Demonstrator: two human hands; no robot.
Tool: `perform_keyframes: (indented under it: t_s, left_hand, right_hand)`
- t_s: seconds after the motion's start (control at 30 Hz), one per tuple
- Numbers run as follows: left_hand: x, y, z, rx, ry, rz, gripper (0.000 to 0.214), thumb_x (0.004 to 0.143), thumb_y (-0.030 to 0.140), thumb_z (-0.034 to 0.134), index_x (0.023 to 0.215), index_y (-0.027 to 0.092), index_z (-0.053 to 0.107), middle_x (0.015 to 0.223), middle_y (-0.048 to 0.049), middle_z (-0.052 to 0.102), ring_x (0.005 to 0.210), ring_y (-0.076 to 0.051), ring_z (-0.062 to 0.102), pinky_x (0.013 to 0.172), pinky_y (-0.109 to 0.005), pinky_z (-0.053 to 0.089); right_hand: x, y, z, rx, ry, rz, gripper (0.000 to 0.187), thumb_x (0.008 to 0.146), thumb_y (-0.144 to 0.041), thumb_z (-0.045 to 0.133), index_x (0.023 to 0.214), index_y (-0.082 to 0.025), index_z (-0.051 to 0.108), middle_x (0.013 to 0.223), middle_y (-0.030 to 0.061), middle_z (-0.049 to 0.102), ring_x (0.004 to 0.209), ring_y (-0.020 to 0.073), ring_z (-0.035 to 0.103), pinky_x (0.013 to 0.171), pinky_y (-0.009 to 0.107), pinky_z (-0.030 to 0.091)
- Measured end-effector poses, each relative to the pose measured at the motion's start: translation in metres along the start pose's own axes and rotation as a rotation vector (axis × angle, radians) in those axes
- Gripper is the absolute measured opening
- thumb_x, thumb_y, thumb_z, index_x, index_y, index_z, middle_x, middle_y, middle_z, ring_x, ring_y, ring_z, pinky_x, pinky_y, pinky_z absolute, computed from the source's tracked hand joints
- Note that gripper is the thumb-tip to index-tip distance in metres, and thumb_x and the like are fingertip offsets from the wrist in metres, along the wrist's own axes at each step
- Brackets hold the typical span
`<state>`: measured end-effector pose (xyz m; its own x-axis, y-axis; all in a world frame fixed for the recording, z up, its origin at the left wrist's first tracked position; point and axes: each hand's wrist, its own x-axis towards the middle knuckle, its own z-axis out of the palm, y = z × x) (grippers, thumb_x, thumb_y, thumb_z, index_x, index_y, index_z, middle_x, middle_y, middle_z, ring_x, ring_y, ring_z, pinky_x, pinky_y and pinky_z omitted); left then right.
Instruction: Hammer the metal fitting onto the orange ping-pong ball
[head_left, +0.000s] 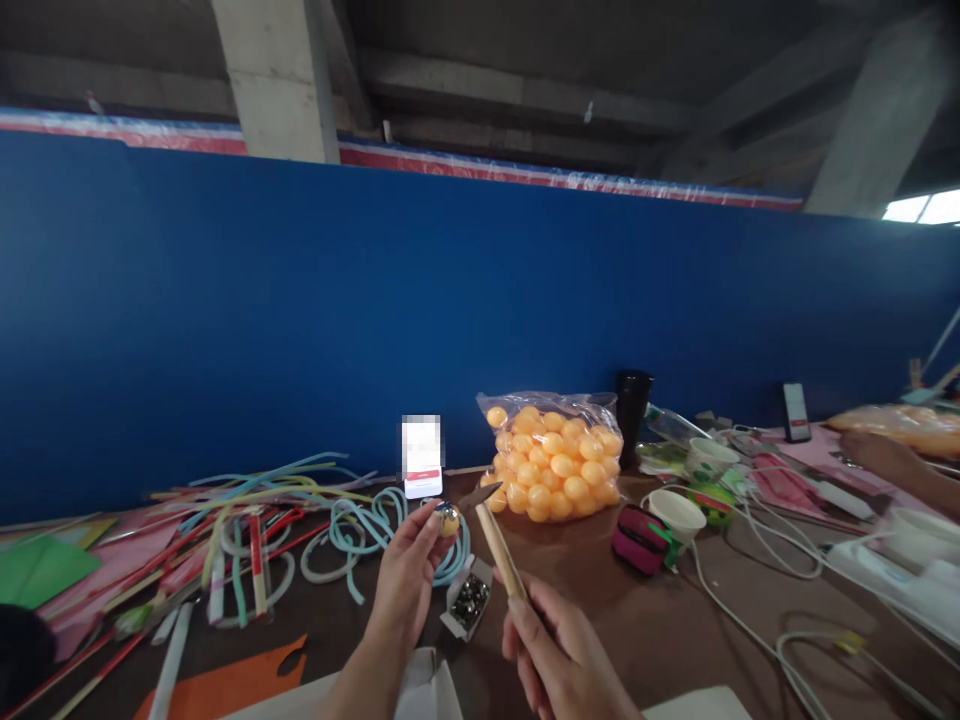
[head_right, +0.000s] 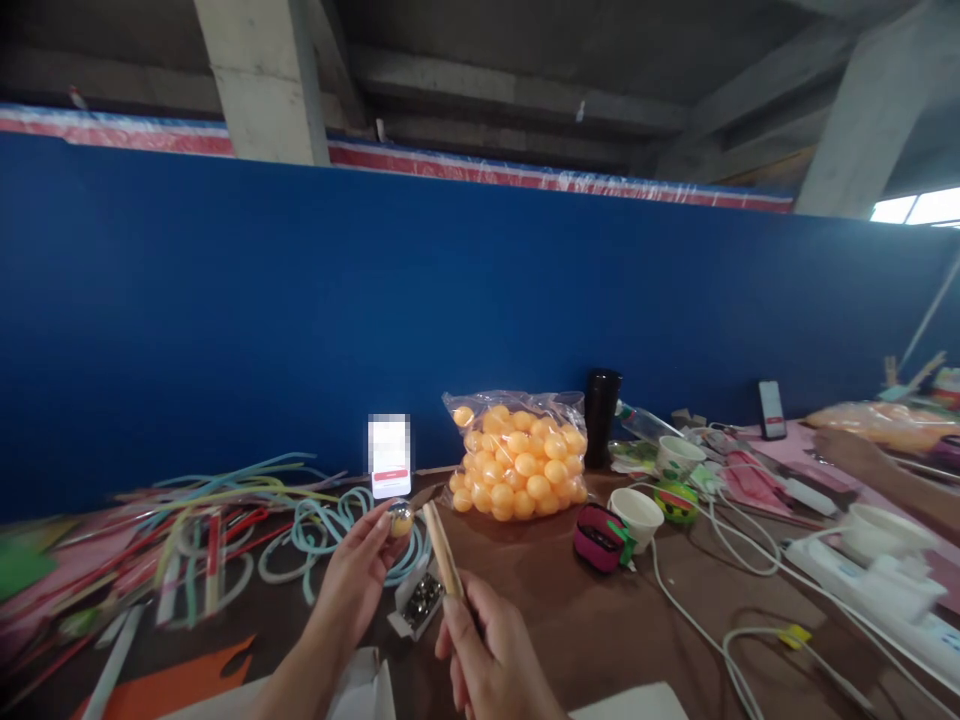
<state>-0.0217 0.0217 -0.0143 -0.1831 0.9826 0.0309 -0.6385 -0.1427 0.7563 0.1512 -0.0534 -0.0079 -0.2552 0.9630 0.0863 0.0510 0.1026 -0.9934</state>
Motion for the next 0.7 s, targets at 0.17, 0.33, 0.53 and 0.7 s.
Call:
perform_keyframes:
  t_s: [0.17, 0.33, 0.53, 0.7]
  left_hand:
    - [-0.0013, -0.0004, -0.0002, 0.015, 0.005, 0.011, 0.035, 0.064, 0.029, 0.081, 0.095, 0.015, 0.071, 0.090, -0.0072, 0.072, 0.079, -0.016, 0.068, 0.078, -0.029, 0.053]
    - [-0.0013, -0.0001, -0.0003, 0.006, 0.018, 0.002, 0.036, 0.064, 0.028, 0.082, 0.095, 0.015, 0.071, 0.090, -0.0060, 0.072, 0.077, -0.014, 0.067, 0.077, -0.028, 0.052]
    - [-0.0014, 0.0016, 0.0019, 0.004, 0.016, 0.010, 0.034, 0.063, 0.028, 0.082, 0.092, 0.016, 0.071, 0.088, -0.0054, 0.072, 0.076, -0.015, 0.067, 0.078, -0.029, 0.052]
    - [-0.0014, 0.0012, 0.0022, -0.006, 0.018, -0.007, 0.035, 0.063, 0.029, 0.082, 0.093, 0.016, 0.071, 0.085, -0.0046, 0.072, 0.074, -0.014, 0.067, 0.077, -0.029, 0.053]
  right_hand:
    - [-0.0028, -0.0052, -0.0014, -0.090, -0.114, 0.015, 0.048, 0.092, -0.063, 0.042, 0.095, -0.017, 0.055, 0.069, -0.0021, 0.056, 0.037, 0.0037, 0.044, 0.031, 0.013, 0.028]
    - [-0.0037, -0.0078, -0.0023, -0.084, -0.108, -0.004, 0.052, 0.092, -0.064, 0.040, 0.107, -0.017, 0.054, 0.072, -0.0015, 0.056, 0.038, 0.0039, 0.044, 0.032, 0.013, 0.030]
    - [-0.0020, -0.0056, -0.0017, -0.084, -0.090, 0.023, 0.051, 0.091, -0.064, 0.042, 0.105, -0.017, 0.055, 0.071, -0.0016, 0.057, 0.037, 0.0042, 0.045, 0.031, 0.013, 0.029]
    - [-0.0033, -0.0063, -0.0016, -0.051, -0.054, 0.012, 0.050, 0.091, -0.066, 0.041, 0.092, -0.018, 0.054, 0.072, -0.0021, 0.055, 0.036, 0.0026, 0.041, 0.031, 0.013, 0.030]
